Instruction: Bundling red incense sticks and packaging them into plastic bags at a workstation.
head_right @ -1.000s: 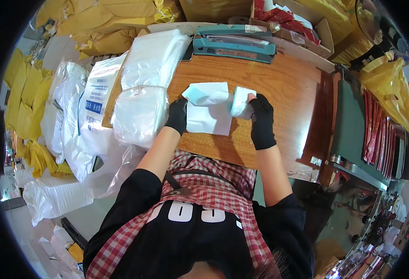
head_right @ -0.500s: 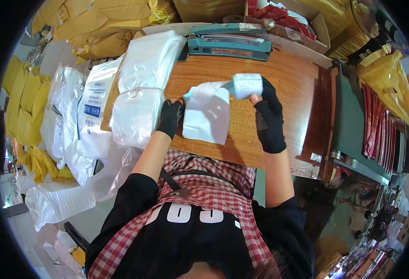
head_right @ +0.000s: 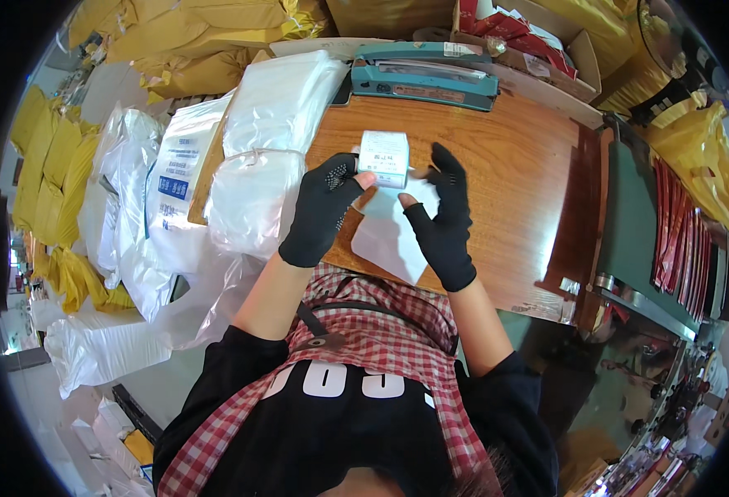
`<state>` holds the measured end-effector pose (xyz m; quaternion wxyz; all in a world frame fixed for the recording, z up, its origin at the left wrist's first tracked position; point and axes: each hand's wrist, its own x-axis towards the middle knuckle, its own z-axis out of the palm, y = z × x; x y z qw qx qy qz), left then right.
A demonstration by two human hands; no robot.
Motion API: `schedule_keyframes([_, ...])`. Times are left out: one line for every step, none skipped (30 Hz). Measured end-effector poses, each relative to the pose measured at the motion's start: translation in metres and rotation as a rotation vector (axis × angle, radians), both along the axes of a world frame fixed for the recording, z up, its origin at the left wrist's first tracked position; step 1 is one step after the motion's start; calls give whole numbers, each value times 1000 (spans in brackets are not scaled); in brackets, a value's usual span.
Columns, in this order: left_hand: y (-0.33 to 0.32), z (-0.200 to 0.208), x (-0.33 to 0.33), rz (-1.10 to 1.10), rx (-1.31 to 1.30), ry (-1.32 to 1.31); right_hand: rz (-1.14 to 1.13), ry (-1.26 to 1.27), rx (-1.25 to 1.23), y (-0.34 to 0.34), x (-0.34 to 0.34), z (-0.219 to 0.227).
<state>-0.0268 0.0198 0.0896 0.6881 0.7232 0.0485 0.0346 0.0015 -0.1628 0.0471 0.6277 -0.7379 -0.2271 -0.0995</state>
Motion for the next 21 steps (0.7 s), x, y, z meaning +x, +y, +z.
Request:
schedule_keyframes([1, -4, -1, 13, -6, -11, -155, -69, -48, 3, -3, 11])
schedule_keyframes([0, -7, -1, 15, -7, -10, -243, -169, -159, 2, -9, 30])
schedule_keyframes([-3, -10, -2, 36, 43, -63, -248, -166, -161, 2, -10, 39])
schedule_keyframes([-5, -11, -2, 57, 92, -116, -202, -297, -302, 2, -9, 45])
schedule_keyframes([-5, -11, -2, 52, 91, -114, -154, -428, -442, 3, -8, 50])
schedule_keyframes([-6, -11, -1, 3, 153, -221, -163, -500, -451, 6, -5, 56])
schedule_keyframes([-6, -11, 0, -45, 215, -328, -168, -497, -453, 6, -4, 53])
schedule_keyframes([-5, -10, 1, -49, 214, -327, -99, -446, -408, 5, -3, 48])
schedule_keyframes([-3, -8, 1, -48, 328, -436, -29, -397, -362, 5, -2, 45])
schedule_keyframes([-2, -7, 3, -46, 442, -545, -59, -447, -369, 5, -3, 46])
schedule_keyframes([-1, -6, 4, -48, 442, -545, -61, -446, -368, 3, -2, 44])
schedule_keyframes([1, -4, 5, -76, 566, -619, -63, -479, -433, -1, -2, 41])
schedule_keyframes([2, -4, 5, -106, 690, -692, -65, -511, -497, -5, -2, 39])
schedule_keyframes([1, -6, 6, -109, 690, -689, -67, -507, -496, -8, -2, 37])
schedule_keyframes([-1, -8, 7, -99, 692, -698, -75, -528, -542, -12, -3, 37])
schedule_keyframes([-3, -10, 8, -91, 693, -707, -85, -548, -588, -14, -3, 36])
schedule_keyframes([-4, -12, 10, -93, 693, -705, -86, -546, -587, -14, -3, 36])
schedule_keyframes([-5, -14, 14, -100, 669, -663, -90, -519, -587, -13, -4, 36])
schedule_keyframes([-7, -17, 17, -107, 645, -621, -95, -493, -587, -13, -4, 36])
schedule_keyframes([-10, -20, 19, -112, 643, -620, -99, -489, -589, -14, -5, 33])
schedule_keyframes([-12, -22, 21, -114, 635, -630, -138, -503, -609, -14, -4, 26])
